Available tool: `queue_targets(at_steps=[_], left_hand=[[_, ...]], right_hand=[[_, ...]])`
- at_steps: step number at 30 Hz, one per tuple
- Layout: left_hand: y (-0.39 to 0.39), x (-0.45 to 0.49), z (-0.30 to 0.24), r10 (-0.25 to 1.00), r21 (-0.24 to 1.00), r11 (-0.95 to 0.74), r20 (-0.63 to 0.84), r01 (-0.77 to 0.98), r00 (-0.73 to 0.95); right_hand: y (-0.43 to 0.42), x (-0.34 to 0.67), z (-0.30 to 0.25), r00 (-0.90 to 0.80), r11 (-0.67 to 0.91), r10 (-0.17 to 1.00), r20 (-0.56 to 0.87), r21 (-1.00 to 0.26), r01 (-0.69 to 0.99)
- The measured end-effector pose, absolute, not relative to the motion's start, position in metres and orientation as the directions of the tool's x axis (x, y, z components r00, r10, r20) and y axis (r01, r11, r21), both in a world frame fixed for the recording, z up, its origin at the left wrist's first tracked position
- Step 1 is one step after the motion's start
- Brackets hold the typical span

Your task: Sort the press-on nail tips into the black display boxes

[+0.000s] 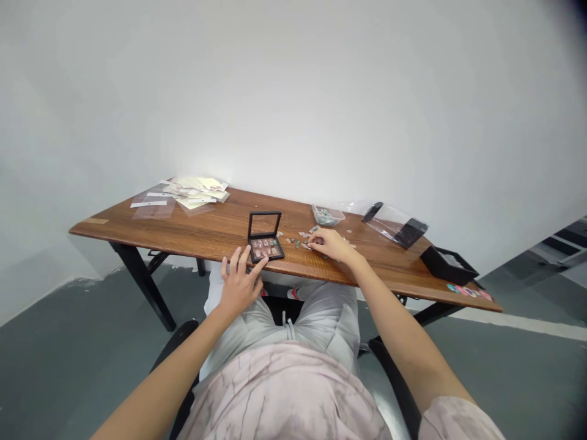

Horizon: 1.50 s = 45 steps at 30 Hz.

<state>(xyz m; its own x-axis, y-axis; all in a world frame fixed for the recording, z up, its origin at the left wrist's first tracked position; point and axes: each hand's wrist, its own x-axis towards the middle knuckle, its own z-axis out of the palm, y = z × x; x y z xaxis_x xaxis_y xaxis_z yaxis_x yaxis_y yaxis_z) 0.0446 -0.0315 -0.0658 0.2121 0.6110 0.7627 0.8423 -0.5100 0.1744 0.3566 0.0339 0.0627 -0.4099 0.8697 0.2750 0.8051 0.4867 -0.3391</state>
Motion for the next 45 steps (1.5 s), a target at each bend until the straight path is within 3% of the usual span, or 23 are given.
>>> queue_targets(at_steps=[11,16,27,45], left_hand=[[-0.031,0.045,-0.065,0.607,0.168,-0.505,0.766,0.847,0.210],[-0.031,0.044,-0.066,0.620,0.175,-0.504,0.756,0.846,0.213],[-0.031,0.044,-0.066,0.616,0.181,-0.516,0.758,0.837,0.216],[-0.031,0.044,-0.066,0.614,0.164,-0.504,0.758,0.848,0.218]], right_hand=[[0.031,0.362,0.059,-0.456,0.541,0.839,0.298,-0.366,0.757],[0.032,0.365,0.058,-0.415,0.512,0.857,0.305,-0.409,0.756],[0.035,0.364,0.058,-0.343,0.428,0.897,0.278,-0.357,0.830],[0.032,0.361,0.067,-0.345,0.413,0.911,0.227,-0.474,0.777]])
